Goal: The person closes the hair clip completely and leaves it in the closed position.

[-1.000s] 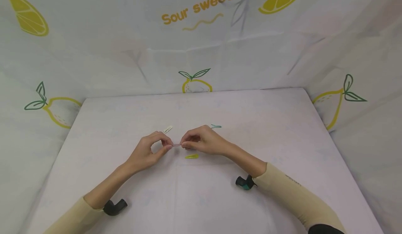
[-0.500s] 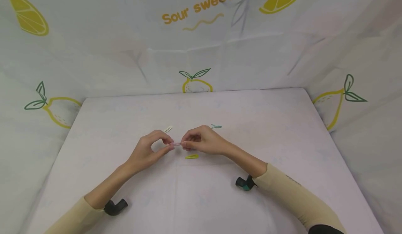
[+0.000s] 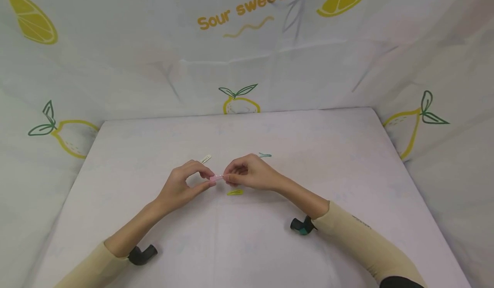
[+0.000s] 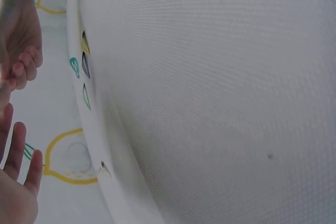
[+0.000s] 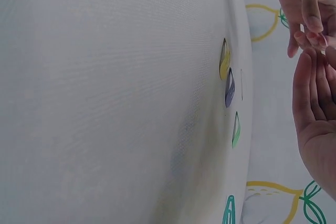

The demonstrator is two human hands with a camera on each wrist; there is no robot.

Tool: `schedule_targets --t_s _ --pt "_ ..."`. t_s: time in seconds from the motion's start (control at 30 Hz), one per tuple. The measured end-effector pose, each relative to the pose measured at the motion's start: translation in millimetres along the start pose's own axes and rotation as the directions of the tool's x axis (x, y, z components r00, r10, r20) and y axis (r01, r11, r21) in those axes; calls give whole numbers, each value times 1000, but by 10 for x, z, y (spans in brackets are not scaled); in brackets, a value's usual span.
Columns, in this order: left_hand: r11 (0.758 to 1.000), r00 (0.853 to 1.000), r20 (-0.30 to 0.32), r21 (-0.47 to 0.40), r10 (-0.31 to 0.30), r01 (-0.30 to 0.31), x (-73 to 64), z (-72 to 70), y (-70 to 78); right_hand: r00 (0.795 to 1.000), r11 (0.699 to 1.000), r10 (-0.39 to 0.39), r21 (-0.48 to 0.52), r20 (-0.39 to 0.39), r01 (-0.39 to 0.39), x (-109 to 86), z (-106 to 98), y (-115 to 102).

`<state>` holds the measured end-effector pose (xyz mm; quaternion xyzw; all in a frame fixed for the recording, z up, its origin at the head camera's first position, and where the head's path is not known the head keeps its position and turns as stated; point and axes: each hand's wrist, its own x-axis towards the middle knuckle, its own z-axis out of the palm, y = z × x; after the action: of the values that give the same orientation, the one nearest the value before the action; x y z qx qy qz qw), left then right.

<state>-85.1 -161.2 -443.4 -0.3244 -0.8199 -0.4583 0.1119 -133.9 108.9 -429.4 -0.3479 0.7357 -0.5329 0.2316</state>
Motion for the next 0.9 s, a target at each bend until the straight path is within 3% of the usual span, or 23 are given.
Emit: schedule_targets --t_s 0.17,0.43,0.9 --pt "1000 1000 6 -2 -28 28 7 13 4 999 999 -14 -30 -45 13 -30 -9 -22" --pt "997 997 14 14 -73 73 30 62 9 991 985 -80 -160 -104 63 -60 -21 -32" --pt "994 994 36 -18 -107 108 93 118 16 984 970 -109 -230 -143 74 -116 -60 -39"
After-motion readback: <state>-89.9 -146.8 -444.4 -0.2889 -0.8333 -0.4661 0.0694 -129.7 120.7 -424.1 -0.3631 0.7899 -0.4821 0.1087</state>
